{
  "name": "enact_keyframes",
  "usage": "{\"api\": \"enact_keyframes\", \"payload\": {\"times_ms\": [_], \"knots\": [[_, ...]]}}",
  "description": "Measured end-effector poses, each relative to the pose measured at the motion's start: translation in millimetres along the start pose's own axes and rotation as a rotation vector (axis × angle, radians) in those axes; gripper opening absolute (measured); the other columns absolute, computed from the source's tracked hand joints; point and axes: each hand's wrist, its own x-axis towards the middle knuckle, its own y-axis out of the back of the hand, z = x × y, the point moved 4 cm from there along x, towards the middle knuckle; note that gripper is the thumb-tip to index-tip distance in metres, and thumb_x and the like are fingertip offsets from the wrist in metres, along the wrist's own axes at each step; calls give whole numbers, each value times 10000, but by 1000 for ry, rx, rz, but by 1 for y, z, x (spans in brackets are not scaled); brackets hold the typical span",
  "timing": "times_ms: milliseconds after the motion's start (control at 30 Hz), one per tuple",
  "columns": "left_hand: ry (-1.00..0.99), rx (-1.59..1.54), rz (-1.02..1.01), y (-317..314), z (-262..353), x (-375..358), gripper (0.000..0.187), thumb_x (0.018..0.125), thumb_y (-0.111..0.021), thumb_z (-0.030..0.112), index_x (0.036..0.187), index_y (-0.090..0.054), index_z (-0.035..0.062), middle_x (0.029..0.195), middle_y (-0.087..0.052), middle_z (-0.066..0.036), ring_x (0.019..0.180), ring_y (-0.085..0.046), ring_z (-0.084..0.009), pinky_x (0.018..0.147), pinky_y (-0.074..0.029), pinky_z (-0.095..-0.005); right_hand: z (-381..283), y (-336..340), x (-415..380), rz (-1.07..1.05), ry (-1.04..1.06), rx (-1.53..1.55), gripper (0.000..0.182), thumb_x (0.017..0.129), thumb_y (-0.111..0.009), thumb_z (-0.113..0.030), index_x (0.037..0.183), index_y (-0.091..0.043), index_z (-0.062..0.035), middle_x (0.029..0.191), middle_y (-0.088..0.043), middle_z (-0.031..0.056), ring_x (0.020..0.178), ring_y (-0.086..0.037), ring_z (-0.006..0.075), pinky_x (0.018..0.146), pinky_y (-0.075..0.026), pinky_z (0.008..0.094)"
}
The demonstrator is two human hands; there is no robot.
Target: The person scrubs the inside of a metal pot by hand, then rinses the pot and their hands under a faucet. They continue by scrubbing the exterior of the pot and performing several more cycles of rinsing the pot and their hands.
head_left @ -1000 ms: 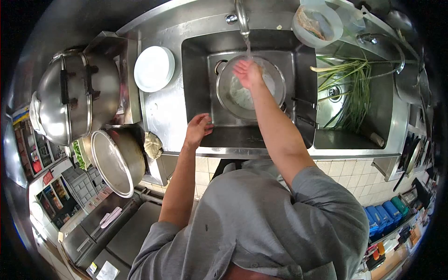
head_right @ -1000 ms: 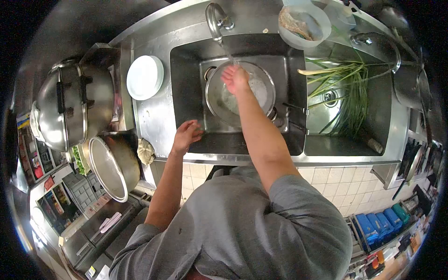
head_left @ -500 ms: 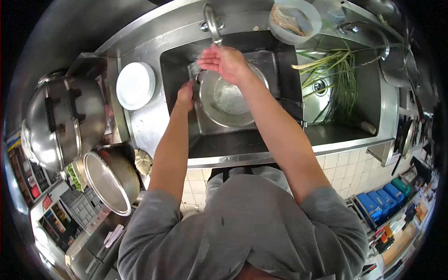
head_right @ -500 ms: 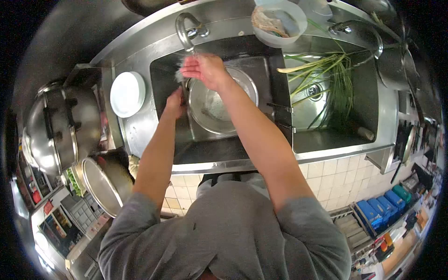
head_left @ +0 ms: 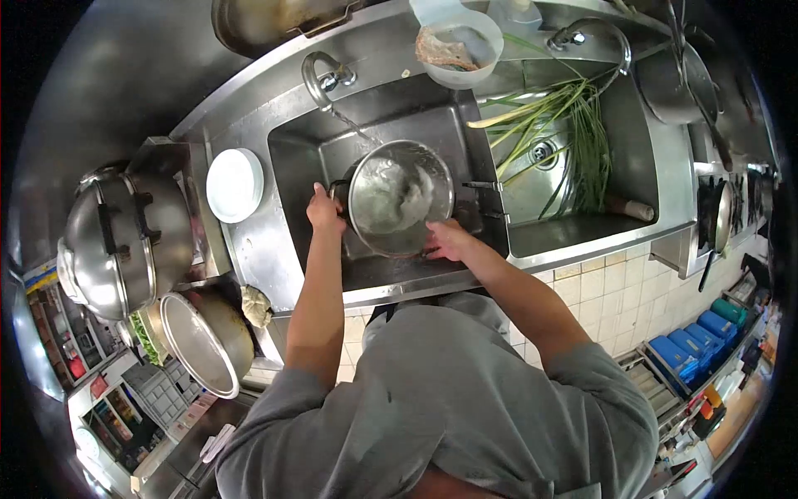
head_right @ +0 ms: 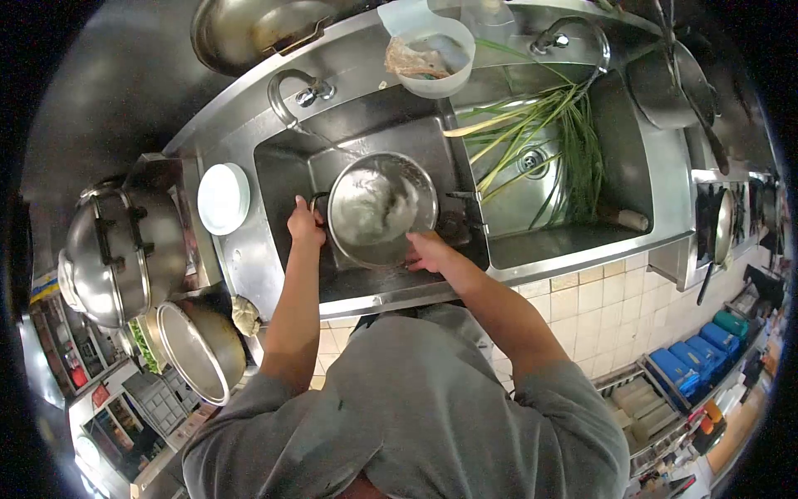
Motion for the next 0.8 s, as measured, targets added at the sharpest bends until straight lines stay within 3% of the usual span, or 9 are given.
{"api": "enact_keyframes", "payload": {"times_ms": [33, 133, 267, 333, 367, 467, 600, 700, 800], "knots": [[-31, -44, -40, -2, 2, -12, 427, 1071, -471, 408, 871, -566, 43, 608, -487, -59, 548, -466, -205, 524, -383, -370, -6, -12, 1, -10, 8, 10, 693, 940, -636, -506, 1392, -466, -9, 1256, -596, 202, 1052, -642, 378, 800, -567, 528], [-88, -41, -165, -34, 16, -81, 355, 1069, -488, 392, 979, -552, 55, 704, -531, -50, 580, -477, -186, 533, -401, -358, -19, -33, -7, 241, 7, -382, 579, 968, -593, -412, 1397, -477, -40, 1311, -573, 200, 1085, -619, 396, 809, -543, 575], [-156, -210, -237, -53, 34, -151, 294, 1049, -541, 375, 959, -532, 95, 867, -552, -27, 722, -512, -159, 612, -420, -338, -2, -46, 12, 119, 17, -214, 308, 973, -567, -303, 1116, -660, -47, 1060, -690, 183, 725, -676, 326, 497, -519, 426], [-145, -252, -275, -55, 34, -173, 276, 1041, -554, 360, 931, -526, 109, 904, -551, -22, 781, -518, -158, 673, -425, -344, 1, -49, 31, 26, -304, -312, 231, 966, -584, -266, 879, -653, -63, 777, -674, 127, 543, -610, 227, 365, -404, 344], [-164, -297, -317, -59, 35, -182, 274, 1037, -559, 356, 925, -528, 108, 908, -551, -19, 797, -522, -163, 692, -424, -348, 2, -53, 29, -50, -245, -246, 232, 958, -583, -220, 763, -574, -95, 626, -567, 65, 501, -520, 141, 349, -316, 292], [-176, -329, -363, -63, 35, -193, 257, 1024, -577, 348, 936, -542, 110, 924, -554, -9, 840, -528, -176, 751, -422, -349, 11, -58, 45, -120, -320, -250, 280, 1015, -480, -241, 811, -578, -75, 650, -581, 85, 444, -460, 156, 337, -303, 289], [-163, -380, -450, -71, 40, -193, 172, 994, -606, 277, 994, -572, 108, 964, -571, -10, 859, -529, -178, 771, -434, -352, 26, -55, 70, -167, -345, -187, 294, 1015, -475, -263, 811, -565, -71, 689, -598, 99, 457, -466, 153, 335, -288, 287], [-189, -347, -479, -69, 42, -188, 152, 971, -619, 233, 1045, -592, 103, 988, -582, -13, 863, -538, -180, 773, -446, -354, 22, -58, 67, -334, -385, -225, 242, 1011, -482, -226, 891, -601, -53, 744, -619, 124, 540, -557, 208, 383, -406, 306], [-257, -281, -425, -44, 42, -153, 167, 967, -617, 205, 1079, -592, 83, 942, -576, -23, 821, -546, -163, 722, -460, -333, 3, -41, 54, -38, -354, 114, 175, 976, -511, -135, 983, -634, -11, 848, -662, 161, 691, -663, 306, 492, -541, 401]]}}
